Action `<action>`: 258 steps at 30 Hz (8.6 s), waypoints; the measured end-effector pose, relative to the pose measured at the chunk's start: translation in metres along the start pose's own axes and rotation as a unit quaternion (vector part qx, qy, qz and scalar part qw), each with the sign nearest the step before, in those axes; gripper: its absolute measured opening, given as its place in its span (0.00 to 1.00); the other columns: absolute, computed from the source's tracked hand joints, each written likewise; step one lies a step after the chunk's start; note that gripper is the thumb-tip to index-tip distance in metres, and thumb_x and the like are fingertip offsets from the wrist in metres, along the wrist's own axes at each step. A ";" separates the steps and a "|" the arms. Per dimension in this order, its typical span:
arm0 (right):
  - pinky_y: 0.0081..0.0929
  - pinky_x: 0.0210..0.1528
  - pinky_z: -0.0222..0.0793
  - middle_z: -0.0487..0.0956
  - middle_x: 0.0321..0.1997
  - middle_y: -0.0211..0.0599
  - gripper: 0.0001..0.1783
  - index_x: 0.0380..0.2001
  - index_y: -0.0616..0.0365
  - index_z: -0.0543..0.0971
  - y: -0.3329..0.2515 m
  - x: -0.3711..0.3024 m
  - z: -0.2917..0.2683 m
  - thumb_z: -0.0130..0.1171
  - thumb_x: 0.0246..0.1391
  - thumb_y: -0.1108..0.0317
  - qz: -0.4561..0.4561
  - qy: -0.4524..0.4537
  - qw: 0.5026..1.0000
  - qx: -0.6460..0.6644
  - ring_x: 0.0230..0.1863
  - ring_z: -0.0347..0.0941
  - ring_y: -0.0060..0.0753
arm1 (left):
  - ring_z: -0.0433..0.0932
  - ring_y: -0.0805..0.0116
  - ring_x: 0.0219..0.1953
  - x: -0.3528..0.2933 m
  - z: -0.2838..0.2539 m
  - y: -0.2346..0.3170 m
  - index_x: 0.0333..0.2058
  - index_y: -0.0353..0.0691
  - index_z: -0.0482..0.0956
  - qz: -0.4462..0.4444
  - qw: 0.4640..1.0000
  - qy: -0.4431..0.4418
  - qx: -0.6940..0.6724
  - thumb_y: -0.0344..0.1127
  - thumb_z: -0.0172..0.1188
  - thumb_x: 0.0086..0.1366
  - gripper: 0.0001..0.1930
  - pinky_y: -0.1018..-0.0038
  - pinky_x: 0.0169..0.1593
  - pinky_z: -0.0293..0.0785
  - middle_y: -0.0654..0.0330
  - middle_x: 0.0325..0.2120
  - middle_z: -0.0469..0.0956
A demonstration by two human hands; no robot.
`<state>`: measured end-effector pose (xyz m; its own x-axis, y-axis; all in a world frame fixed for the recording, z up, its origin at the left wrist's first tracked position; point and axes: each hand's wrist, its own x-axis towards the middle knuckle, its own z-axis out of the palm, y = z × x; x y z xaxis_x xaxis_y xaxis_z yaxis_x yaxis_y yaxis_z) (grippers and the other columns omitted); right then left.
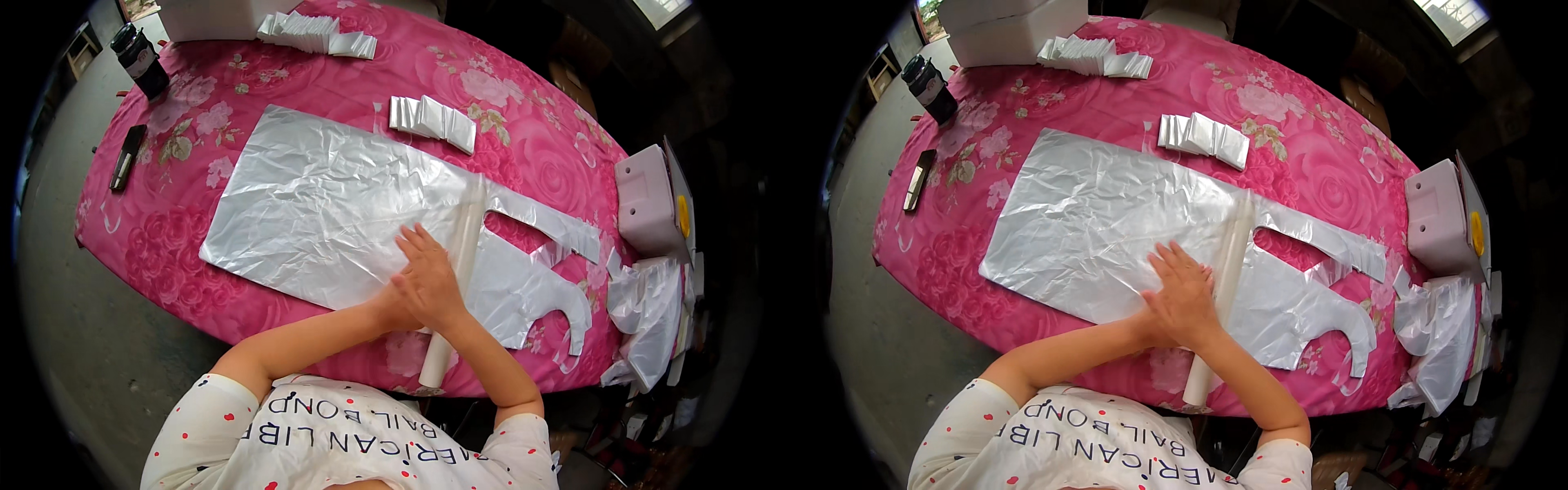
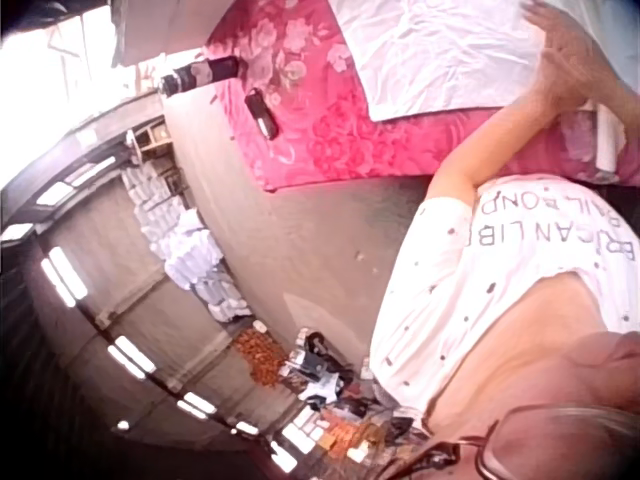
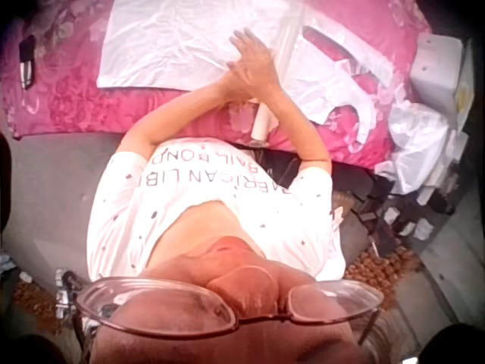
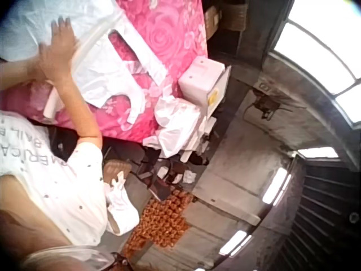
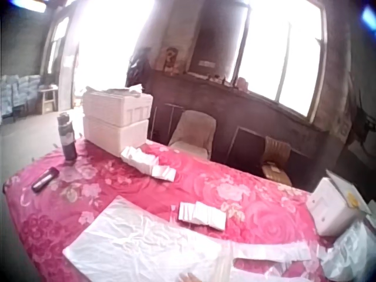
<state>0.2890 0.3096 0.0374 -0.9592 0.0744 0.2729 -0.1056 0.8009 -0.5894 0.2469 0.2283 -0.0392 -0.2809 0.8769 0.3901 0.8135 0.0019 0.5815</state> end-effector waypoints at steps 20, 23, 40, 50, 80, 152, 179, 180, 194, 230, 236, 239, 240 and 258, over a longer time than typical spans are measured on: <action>0.46 0.67 0.31 0.57 0.65 0.43 0.38 0.59 0.55 0.62 0.028 -0.035 -0.005 0.45 0.52 0.41 -0.034 -0.127 0.991 -0.022 0.69 0.42 0.49 | 0.71 0.59 0.48 0.058 -0.122 -0.089 0.45 0.29 0.66 -0.460 0.611 0.114 -0.635 0.45 0.43 0.66 0.21 0.68 0.53 0.68 0.49 0.44 0.71; 0.46 0.67 0.40 0.70 0.54 0.48 0.37 0.54 0.63 0.66 -0.040 0.011 0.040 0.49 0.51 0.43 -0.188 -0.271 0.929 0.168 0.61 0.60 0.46 | 0.71 0.60 0.49 0.004 -0.172 -0.103 0.47 0.30 0.66 -0.425 0.640 0.159 -0.620 0.44 0.44 0.66 0.21 0.68 0.52 0.68 0.50 0.46 0.70; 0.44 0.67 0.36 0.58 0.65 0.40 0.30 0.58 0.55 0.63 -0.069 0.156 0.179 0.48 0.54 0.54 -0.213 -0.128 0.964 -0.094 0.68 0.45 0.45 | 0.72 0.61 0.37 -0.208 -0.199 -0.028 0.48 0.31 0.67 -0.433 0.881 0.190 -0.021 0.37 0.60 0.57 0.23 0.70 0.41 0.70 0.52 0.35 0.71; 0.37 0.52 0.66 0.66 0.52 0.55 0.48 0.62 0.67 0.40 -0.105 0.138 0.186 0.59 0.48 0.62 0.264 0.086 0.809 0.518 0.52 0.67 0.50 | 0.74 0.71 0.39 -0.188 -0.186 -0.012 0.59 0.36 0.58 -0.415 0.810 0.195 -0.365 0.32 0.63 0.52 0.36 0.73 0.44 0.71 0.55 0.41 0.74; 0.25 0.34 0.73 0.70 0.32 0.36 0.28 0.46 0.64 0.62 -0.082 0.043 0.092 0.63 0.48 0.62 0.289 0.104 0.748 0.589 0.32 0.72 0.26 | 0.73 0.71 0.25 -0.120 -0.132 0.015 0.46 0.36 0.64 -0.427 0.716 0.073 -0.548 0.58 0.47 0.60 0.29 0.76 0.29 0.72 0.58 0.30 0.71; 0.15 0.22 0.60 0.70 0.19 0.24 0.08 0.29 0.61 0.75 0.166 0.042 -0.053 0.54 0.55 0.67 0.364 0.061 0.903 0.218 0.18 0.62 0.15 | 0.76 0.59 0.38 -0.142 -0.246 -0.045 0.39 0.37 0.74 -0.252 0.858 -0.426 -0.135 0.39 0.70 0.43 0.24 0.69 0.41 0.70 0.54 0.34 0.76; 0.19 0.34 0.66 0.75 0.31 0.29 0.15 0.38 0.62 0.75 0.097 0.057 -0.021 0.55 0.55 0.61 0.275 0.172 0.927 0.189 0.29 0.67 0.20 | 0.44 0.56 0.66 -0.100 -0.087 -0.010 0.60 0.29 0.52 0.039 0.970 -0.220 0.091 0.65 0.43 0.56 0.45 0.61 0.66 0.39 0.47 0.63 0.47; 0.22 0.35 0.66 0.76 0.35 0.32 0.16 0.41 0.61 0.75 0.068 0.046 -0.016 0.56 0.54 0.61 0.254 0.106 0.949 0.154 0.33 0.69 0.24 | 0.44 0.56 0.66 -0.102 -0.084 -0.006 0.60 0.29 0.52 0.027 0.971 -0.215 0.099 0.65 0.43 0.56 0.45 0.61 0.66 0.39 0.47 0.63 0.47; 0.37 0.40 0.67 0.73 0.36 0.42 0.27 0.55 0.54 0.67 0.081 -0.074 -0.054 0.57 0.50 0.64 0.313 0.134 0.882 -0.326 0.39 0.69 0.45 | 0.42 0.54 0.67 -0.100 -0.086 -0.004 0.61 0.30 0.48 0.074 0.982 -0.170 -0.021 0.64 0.45 0.56 0.46 0.61 0.66 0.39 0.47 0.64 0.44; 0.33 0.47 0.68 0.74 0.44 0.39 0.23 0.41 0.59 0.75 0.006 -0.040 0.024 0.54 0.34 0.82 -0.058 -0.086 0.994 0.032 0.47 0.70 0.43 | 0.71 0.59 0.49 -0.119 -0.096 -0.016 0.40 0.31 0.73 0.261 0.954 -0.150 -0.016 0.29 0.54 0.55 0.14 0.68 0.50 0.72 0.53 0.45 0.72; 0.32 0.46 0.68 0.75 0.43 0.38 0.23 0.40 0.60 0.76 0.003 -0.039 0.030 0.55 0.34 0.81 -0.059 -0.042 0.997 0.013 0.46 0.70 0.42 | 0.74 0.57 0.45 -0.118 -0.106 -0.007 0.40 0.37 0.74 0.034 0.957 -0.086 -0.276 0.29 0.60 0.51 0.16 0.68 0.46 0.74 0.53 0.47 0.73; 0.32 0.44 0.69 0.75 0.42 0.37 0.21 0.39 0.60 0.77 0.010 -0.041 0.039 0.56 0.34 0.81 -0.052 -0.003 0.999 0.005 0.43 0.70 0.41 | 0.69 0.57 0.53 -0.101 -0.119 -0.007 0.50 0.39 0.69 0.058 0.974 -0.069 -0.209 0.35 0.65 0.47 0.28 0.67 0.52 0.69 0.51 0.53 0.67; 0.31 0.43 0.69 0.76 0.41 0.37 0.21 0.38 0.60 0.77 0.010 -0.041 0.041 0.57 0.34 0.81 -0.049 0.009 0.999 0.005 0.42 0.71 0.40 | 0.68 0.58 0.54 -0.091 -0.124 -0.006 0.52 0.39 0.68 0.065 0.980 -0.070 -0.175 0.36 0.66 0.46 0.31 0.66 0.53 0.68 0.51 0.54 0.66; 0.22 0.22 0.66 0.78 0.19 0.36 0.09 0.24 0.65 0.79 0.009 -0.005 0.029 0.57 0.49 0.69 0.387 -0.017 0.901 0.194 0.17 0.73 0.25 | 0.72 0.49 0.44 -0.050 -0.094 -0.021 0.53 0.31 0.64 -0.309 0.925 0.056 -0.213 0.36 0.53 0.59 0.25 0.60 0.45 0.69 0.46 0.48 0.69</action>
<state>0.2855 0.2995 0.0086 -0.7925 0.4969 -0.3536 0.5204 0.2486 -0.8169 0.1956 0.1392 -0.0036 -0.6963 0.7157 -0.0536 0.2114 0.2759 0.9377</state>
